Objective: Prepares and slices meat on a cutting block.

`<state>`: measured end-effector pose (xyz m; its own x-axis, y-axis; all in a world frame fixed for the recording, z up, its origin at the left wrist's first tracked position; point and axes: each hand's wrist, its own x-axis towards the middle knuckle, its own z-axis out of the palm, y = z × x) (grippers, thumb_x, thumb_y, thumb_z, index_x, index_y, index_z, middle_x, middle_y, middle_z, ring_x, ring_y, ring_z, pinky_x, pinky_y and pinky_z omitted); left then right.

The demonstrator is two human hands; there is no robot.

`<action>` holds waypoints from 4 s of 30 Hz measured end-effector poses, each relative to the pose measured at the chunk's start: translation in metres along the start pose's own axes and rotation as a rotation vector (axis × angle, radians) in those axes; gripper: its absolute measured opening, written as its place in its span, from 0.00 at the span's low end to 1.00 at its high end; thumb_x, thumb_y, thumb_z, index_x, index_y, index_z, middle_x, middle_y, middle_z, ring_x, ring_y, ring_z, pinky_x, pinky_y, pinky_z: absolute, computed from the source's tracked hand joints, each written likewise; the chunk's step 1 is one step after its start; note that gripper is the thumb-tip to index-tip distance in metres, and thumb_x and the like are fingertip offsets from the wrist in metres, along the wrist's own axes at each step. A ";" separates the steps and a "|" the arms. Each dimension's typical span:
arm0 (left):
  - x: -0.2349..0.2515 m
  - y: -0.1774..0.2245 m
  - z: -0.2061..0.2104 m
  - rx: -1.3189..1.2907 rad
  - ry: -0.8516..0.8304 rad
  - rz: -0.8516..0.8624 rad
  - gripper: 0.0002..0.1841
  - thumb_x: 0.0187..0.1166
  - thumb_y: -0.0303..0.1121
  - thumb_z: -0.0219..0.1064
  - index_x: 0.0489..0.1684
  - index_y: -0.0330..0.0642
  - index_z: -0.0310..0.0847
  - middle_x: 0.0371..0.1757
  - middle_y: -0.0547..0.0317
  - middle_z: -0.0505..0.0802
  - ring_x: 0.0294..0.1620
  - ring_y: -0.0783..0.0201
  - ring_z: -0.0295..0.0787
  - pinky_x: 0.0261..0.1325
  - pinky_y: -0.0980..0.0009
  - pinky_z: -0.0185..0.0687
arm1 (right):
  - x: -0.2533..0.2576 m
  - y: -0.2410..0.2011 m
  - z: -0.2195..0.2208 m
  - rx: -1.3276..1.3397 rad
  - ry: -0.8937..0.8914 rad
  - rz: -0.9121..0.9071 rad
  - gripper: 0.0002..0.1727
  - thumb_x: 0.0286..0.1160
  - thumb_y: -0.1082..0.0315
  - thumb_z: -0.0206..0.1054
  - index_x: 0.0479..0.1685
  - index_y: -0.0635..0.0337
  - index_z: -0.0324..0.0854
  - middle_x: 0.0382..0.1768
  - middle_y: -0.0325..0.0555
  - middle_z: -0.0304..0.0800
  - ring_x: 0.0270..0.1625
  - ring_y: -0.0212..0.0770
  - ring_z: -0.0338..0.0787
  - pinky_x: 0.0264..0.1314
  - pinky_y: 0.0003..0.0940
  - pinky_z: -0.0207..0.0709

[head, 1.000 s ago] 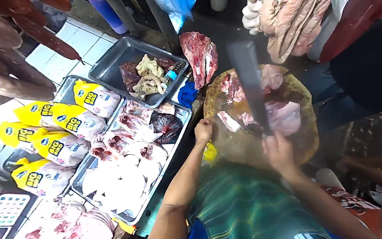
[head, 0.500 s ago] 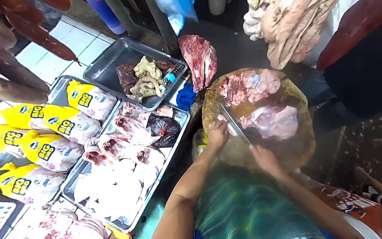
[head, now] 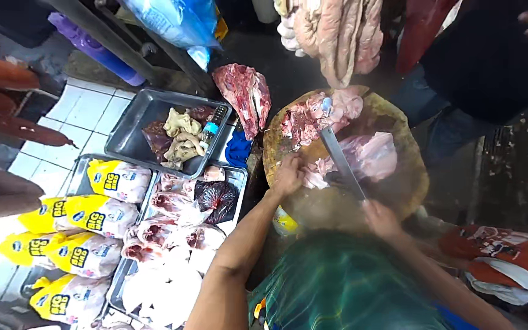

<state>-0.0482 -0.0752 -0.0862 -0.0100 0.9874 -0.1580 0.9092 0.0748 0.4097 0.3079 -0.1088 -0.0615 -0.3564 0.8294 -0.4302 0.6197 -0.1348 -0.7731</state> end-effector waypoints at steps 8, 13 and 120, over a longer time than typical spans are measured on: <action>0.031 0.010 -0.008 0.028 -0.166 -0.003 0.16 0.70 0.53 0.73 0.50 0.60 0.95 0.81 0.64 0.80 0.91 0.48 0.58 0.83 0.33 0.60 | -0.004 0.016 0.002 0.017 -0.008 0.060 0.35 0.92 0.37 0.41 0.52 0.59 0.82 0.25 0.44 0.83 0.27 0.42 0.85 0.36 0.48 0.83; 0.019 -0.027 -0.029 0.129 -0.164 -0.170 0.20 0.73 0.53 0.72 0.50 0.49 0.92 0.74 0.53 0.85 0.85 0.42 0.67 0.79 0.28 0.61 | -0.007 0.018 0.002 0.040 0.006 0.069 0.35 0.91 0.36 0.42 0.50 0.58 0.82 0.25 0.44 0.83 0.26 0.42 0.85 0.35 0.47 0.83; -0.035 0.015 0.021 -0.044 -0.007 -0.182 0.16 0.73 0.44 0.72 0.52 0.44 0.86 0.56 0.49 0.92 0.62 0.47 0.89 0.63 0.44 0.85 | 0.000 -0.070 0.039 -0.304 0.189 -0.294 0.34 0.90 0.37 0.47 0.47 0.61 0.83 0.22 0.47 0.84 0.28 0.46 0.88 0.34 0.48 0.84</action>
<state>-0.0249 -0.1118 -0.0935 -0.1694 0.9561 -0.2389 0.8737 0.2579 0.4125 0.2372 -0.1204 -0.0252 -0.4314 0.8967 -0.0992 0.6986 0.2624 -0.6656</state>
